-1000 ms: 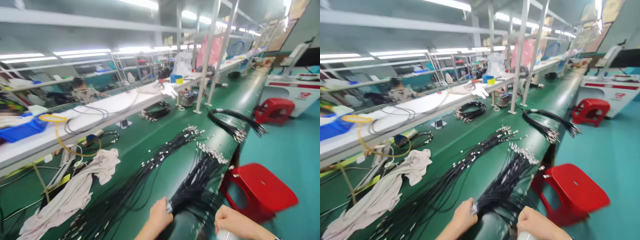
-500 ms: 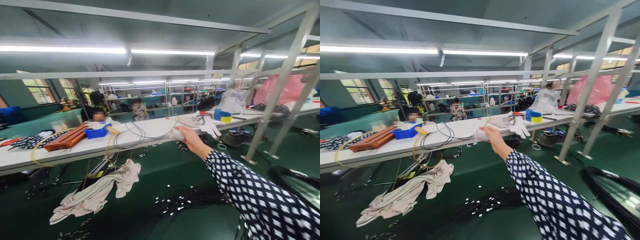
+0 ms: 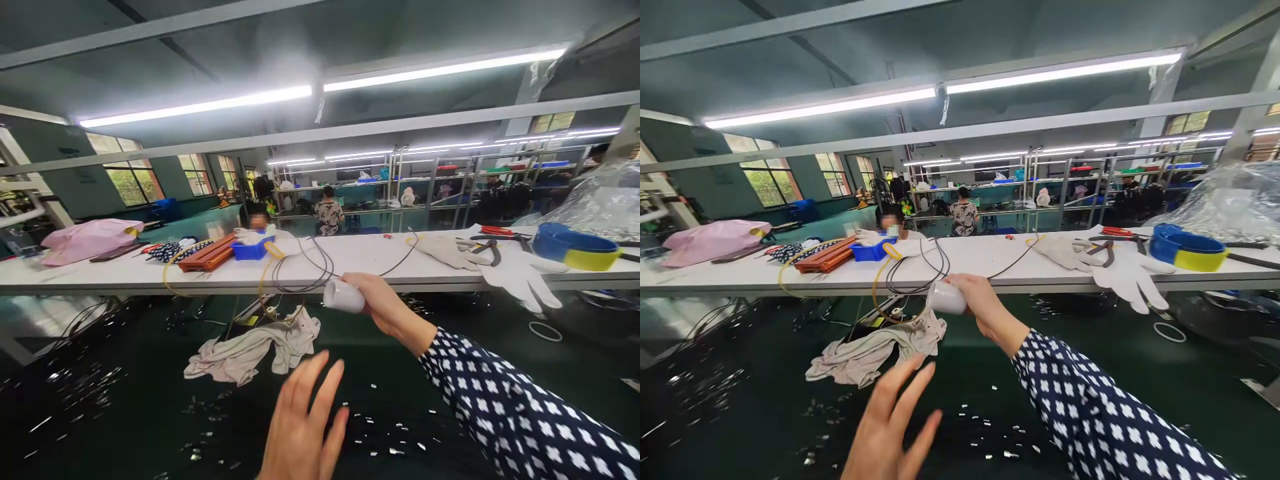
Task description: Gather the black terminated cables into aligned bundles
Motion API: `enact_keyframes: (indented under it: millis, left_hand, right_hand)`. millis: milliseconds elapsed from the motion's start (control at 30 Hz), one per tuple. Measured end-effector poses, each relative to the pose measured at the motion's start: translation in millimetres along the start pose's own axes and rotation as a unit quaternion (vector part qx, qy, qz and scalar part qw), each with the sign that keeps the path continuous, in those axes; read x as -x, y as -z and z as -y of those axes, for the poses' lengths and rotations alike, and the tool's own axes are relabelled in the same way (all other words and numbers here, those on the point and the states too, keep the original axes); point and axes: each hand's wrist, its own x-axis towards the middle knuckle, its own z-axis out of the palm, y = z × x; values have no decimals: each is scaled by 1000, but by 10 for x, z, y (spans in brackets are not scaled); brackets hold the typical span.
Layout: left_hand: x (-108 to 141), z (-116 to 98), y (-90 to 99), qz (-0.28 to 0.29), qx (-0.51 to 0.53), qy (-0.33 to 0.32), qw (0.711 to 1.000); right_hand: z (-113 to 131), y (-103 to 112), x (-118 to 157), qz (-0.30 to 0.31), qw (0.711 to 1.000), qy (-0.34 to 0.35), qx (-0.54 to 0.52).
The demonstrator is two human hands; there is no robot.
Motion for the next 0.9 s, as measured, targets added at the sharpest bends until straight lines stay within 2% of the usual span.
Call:
enact_keyframes:
  millis: [33,67,133,233,333,400,433,467,500,567,600,633,667,700,733,767,833,900]
  left_hand:
    - [-167,-29,135,-94,-54,-65,992]
    - [-326,-54,246,-146,-101,-120,977]
    - [-573,-82,385,-189,-151,-201,949]
    - [-713,-100,415,-223,-114,-266,931]
    - [-684,-165,377,-232,-2,-248,941]
    - [-667,-258,369,-197,130,-182,955]
    - [-672,-316,372,-167,225,-136,950]
    - [-685,-376,377,-133,339,-82,928]
    - [-706,-434,383,-94,457,-22,884]
    - [-758,-527,392,-20,657,96,748]
    - [-785,-557,392,5,722,144,677]
    - [-811,-573,388,18,765,177,620]
    - [-836,-574,380,21,790,194,581]
    - [-861,-563,370,15,802,198,563]
    - [-889,-540,359,2,804,194,562]
    - [-921,-508,348,-11,797,186,575]
    - [-1007,-422,337,-36,764,172,621]
    - [-1112,-329,349,-46,714,160,680]
  right_hand:
    - [-53,-42,136,31,999,-21,-6]
    - [-95,-64,260,54,998,-38,-12]
    - [-137,-43,456,81,994,-64,-19]
    - [-87,94,619,101,990,-95,-6]
    - [28,239,688,127,990,-53,28]
    - [75,295,710,131,989,17,62]
    - [79,310,717,122,988,57,80]
    - [68,318,722,101,985,99,99]
    - [44,321,724,75,980,142,119]
    - [-29,320,723,20,963,216,159]
    - [-68,319,721,-2,955,241,175]
    - [-103,317,719,-16,948,258,185]
    - [-130,314,716,-19,944,268,193]
    - [-146,309,713,-13,942,270,198]
    - [-149,300,707,2,941,268,205]
    - [-142,286,695,27,941,259,218]
    - [-101,248,640,77,940,230,241]
    - [-43,210,514,104,947,197,230]
